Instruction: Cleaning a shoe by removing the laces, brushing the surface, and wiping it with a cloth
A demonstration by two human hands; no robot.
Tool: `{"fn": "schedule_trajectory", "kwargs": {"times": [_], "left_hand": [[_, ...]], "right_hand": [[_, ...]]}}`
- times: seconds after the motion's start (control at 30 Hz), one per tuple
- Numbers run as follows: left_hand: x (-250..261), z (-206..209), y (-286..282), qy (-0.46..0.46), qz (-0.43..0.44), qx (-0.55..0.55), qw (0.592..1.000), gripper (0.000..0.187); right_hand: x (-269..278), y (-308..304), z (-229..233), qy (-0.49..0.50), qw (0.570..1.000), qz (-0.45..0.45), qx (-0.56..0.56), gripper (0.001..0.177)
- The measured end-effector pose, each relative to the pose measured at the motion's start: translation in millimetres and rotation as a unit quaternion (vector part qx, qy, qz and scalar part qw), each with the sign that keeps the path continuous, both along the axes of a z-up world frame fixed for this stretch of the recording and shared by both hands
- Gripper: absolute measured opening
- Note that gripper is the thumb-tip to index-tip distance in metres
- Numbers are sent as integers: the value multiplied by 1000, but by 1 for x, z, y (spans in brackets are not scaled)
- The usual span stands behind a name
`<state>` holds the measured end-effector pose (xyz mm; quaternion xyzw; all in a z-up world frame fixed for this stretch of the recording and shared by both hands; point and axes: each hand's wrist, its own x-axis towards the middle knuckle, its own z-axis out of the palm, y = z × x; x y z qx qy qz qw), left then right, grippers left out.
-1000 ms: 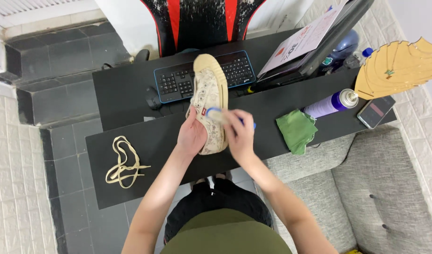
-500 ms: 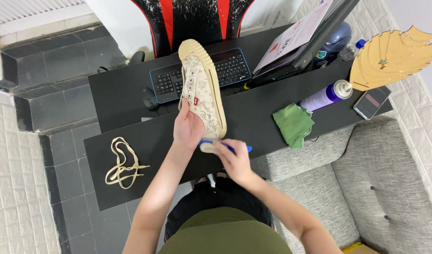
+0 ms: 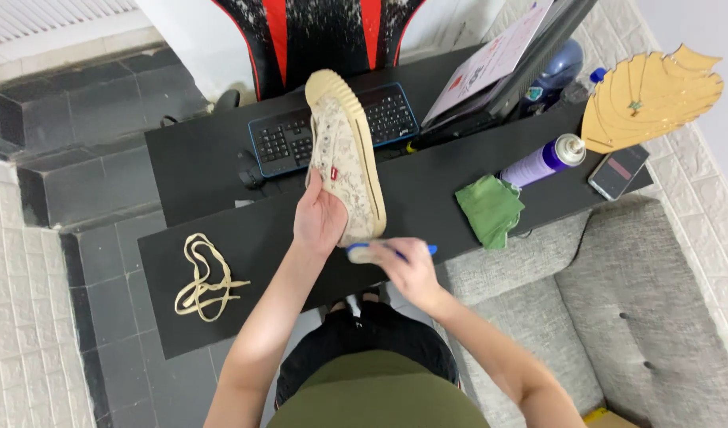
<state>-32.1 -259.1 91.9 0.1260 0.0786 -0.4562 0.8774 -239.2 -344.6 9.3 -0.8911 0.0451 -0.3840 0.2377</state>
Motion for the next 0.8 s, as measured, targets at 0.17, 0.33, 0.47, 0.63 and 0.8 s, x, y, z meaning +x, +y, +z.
{"fn": "schedule_trajectory", "kwargs": {"times": [0.17,0.33,0.47,0.63,0.8], "left_hand": [[-5,-18,5,-1,-6,-3,1000,50],[-25,10,10,-15,-51,41,998,55],[-53,29,17,-77,-122,108,984,52],[-41,-14,21,-43,-153,154,975,54],[-19,-40,40,-118,-125,231,958,50]], "right_hand": [[-4,-4,13,-10,998,-48,47,32],[25,-39,48,-28,996,-47,67,23],[56,-69,84,-75,986,-91,117,26],[45,-28,51,-85,988,-70,111,21],[1,30,-17,124,976,7,177,38]]}}
